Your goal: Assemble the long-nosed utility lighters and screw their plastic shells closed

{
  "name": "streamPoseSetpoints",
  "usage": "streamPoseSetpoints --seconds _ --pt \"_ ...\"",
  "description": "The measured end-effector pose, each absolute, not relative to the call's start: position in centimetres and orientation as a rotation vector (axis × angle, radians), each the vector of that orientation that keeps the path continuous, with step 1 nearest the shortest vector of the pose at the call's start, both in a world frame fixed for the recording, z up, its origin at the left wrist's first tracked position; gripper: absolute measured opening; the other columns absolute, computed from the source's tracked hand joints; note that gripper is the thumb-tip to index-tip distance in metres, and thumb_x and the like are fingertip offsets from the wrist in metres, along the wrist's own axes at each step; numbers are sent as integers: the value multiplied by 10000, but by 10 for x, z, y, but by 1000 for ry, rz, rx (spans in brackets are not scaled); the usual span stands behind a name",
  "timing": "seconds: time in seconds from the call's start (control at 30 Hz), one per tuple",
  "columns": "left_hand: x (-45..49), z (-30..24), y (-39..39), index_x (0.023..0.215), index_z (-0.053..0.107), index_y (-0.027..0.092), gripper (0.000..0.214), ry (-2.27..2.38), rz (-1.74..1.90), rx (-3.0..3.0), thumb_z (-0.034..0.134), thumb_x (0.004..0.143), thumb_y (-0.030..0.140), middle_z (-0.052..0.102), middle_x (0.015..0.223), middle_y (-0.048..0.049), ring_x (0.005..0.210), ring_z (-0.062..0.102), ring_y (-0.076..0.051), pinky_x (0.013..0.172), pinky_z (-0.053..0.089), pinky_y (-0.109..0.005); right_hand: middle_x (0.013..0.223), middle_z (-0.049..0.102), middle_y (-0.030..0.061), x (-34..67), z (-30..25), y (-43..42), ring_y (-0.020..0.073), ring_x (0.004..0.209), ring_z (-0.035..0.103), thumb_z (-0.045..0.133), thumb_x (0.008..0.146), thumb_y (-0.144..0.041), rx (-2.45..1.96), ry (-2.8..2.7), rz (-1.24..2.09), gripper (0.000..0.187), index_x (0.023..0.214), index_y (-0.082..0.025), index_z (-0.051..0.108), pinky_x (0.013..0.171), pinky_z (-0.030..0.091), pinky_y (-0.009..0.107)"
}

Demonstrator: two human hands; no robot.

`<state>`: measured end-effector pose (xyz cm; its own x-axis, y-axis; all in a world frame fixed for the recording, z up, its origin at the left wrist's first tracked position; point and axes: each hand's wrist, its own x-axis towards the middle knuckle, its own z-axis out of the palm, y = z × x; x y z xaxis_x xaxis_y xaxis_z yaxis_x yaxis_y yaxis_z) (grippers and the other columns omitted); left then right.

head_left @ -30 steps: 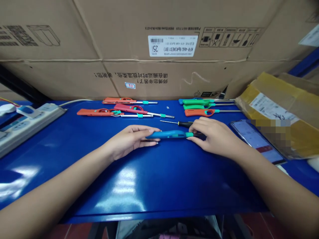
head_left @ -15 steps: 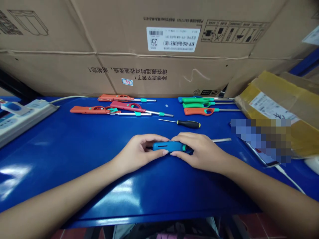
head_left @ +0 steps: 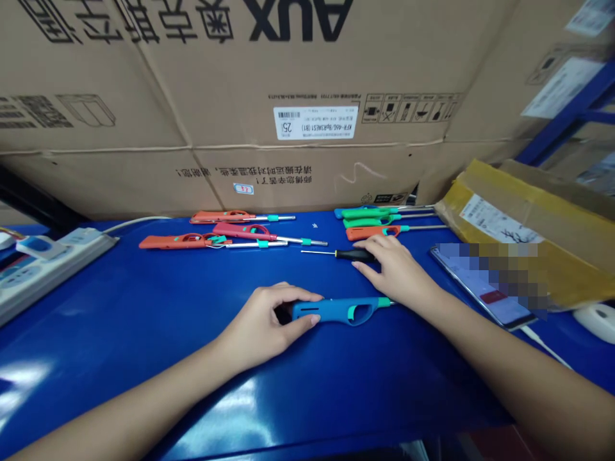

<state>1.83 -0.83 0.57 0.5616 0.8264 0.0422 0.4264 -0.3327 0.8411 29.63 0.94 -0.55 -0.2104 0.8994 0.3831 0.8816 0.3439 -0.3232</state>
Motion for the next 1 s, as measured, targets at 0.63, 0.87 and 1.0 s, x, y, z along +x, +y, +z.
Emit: streamPoseSetpoints --seconds 0.63,0.87,1.0 --pt "13 0 -5 1162 731 199 257 893 661 2331 604 966 307 700 1102 -87 1019 630 -232 968 498 -423 858 791 87 293 -4 21 198 613 645 641 858 -354 -1558 -1802 188 253 954 -171 786 595 501 326" --pt "12 -1 -6 1164 731 197 287 911 634 2263 688 908 317 691 1099 -77 1021 648 -231 967 506 -411 684 687 32 288 16 8 163 540 559 648 857 -415 -1475 -1518 270 267 947 -181 739 516 446 309" --pt "13 -2 -7 1152 745 187 323 898 652 2206 740 878 359 704 1065 -75 975 665 -217 924 525 -373 521 516 -47 283 28 -2 135 451 480 651 874 -422 -1314 -1375 446 242 962 -204 707 452 419 295"
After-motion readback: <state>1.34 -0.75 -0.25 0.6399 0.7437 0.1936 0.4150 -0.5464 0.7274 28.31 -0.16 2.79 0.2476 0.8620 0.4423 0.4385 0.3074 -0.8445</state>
